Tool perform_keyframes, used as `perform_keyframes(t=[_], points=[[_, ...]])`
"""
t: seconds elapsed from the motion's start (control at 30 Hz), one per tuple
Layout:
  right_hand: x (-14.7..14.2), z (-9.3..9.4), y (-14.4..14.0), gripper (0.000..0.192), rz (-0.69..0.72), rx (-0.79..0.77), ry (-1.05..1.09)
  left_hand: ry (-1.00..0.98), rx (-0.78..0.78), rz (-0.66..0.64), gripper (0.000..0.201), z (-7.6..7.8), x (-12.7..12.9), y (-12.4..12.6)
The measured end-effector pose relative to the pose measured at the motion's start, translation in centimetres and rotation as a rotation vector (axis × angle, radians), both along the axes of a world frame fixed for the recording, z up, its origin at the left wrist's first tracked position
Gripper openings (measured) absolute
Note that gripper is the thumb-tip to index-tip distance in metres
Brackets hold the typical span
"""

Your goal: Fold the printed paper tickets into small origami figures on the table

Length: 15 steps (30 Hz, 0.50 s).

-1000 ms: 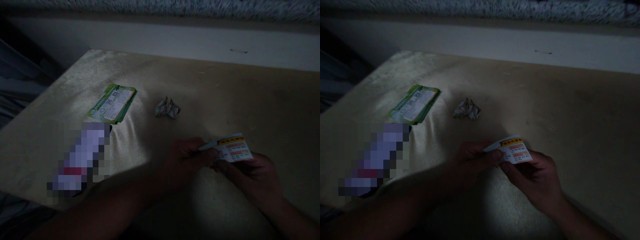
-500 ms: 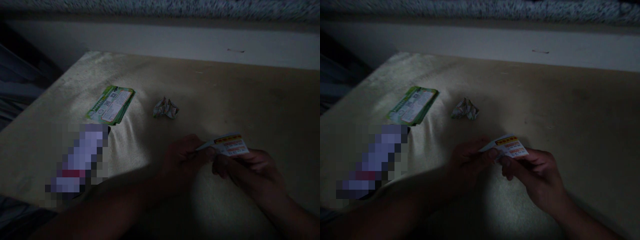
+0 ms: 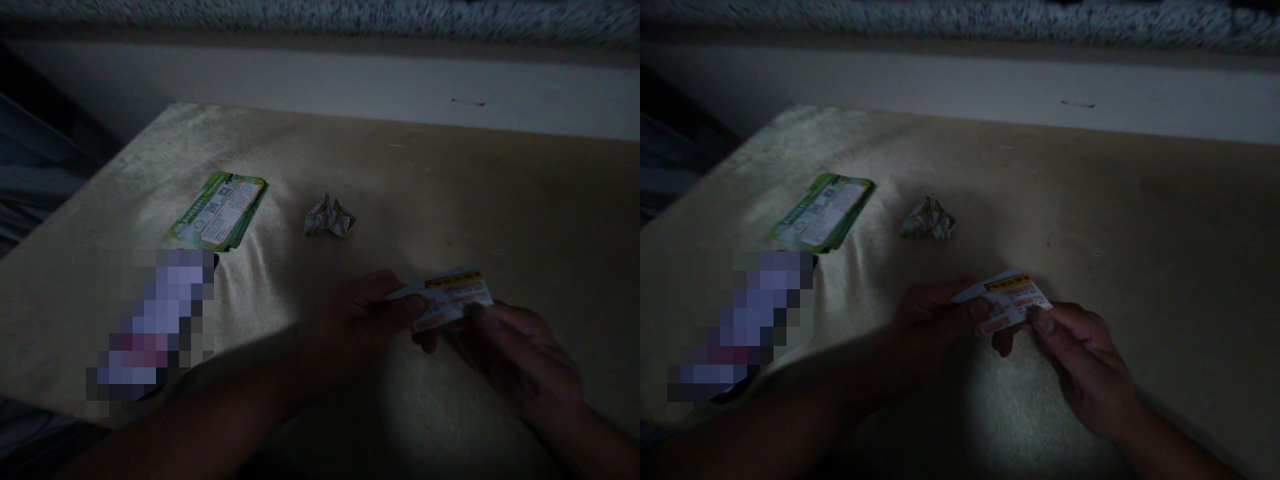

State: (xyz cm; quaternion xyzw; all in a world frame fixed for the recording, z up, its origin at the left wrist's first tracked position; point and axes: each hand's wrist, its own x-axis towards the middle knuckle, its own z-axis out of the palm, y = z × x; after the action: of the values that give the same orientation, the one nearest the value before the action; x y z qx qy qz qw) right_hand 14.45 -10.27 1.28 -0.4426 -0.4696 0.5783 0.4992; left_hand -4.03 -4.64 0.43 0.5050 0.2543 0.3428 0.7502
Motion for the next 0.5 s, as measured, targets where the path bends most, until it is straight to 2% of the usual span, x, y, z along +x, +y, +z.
perform_keyframes(t=[0.1,0.2,0.23,0.33,0.5], points=[[0.4,-0.25,-0.08,0.029,0.019,0.018,-0.07,-0.009,-0.011,0.011,0.029,0.07,-0.03,0.23],[0.63,-0.63,-0.18,0.016,-0.026,0.051,-0.183,0.04,-0.03,0.057,0.026,-0.24,-0.02,0.18],[0.64,-0.72,-0.23,0.018,-0.044,0.057,-0.202,0.059,-0.041,0.063,0.026,-0.4,0.0,0.11],[0.49,-0.81,-0.39,0.026,-0.086,0.062,-0.165,0.084,-0.074,0.058,0.029,-0.81,0.09,-0.08],[0.12,-0.44,-0.28,0.022,-0.062,0.023,-0.029,0.01,-0.121,0.015,0.027,-0.79,0.18,-0.14]])
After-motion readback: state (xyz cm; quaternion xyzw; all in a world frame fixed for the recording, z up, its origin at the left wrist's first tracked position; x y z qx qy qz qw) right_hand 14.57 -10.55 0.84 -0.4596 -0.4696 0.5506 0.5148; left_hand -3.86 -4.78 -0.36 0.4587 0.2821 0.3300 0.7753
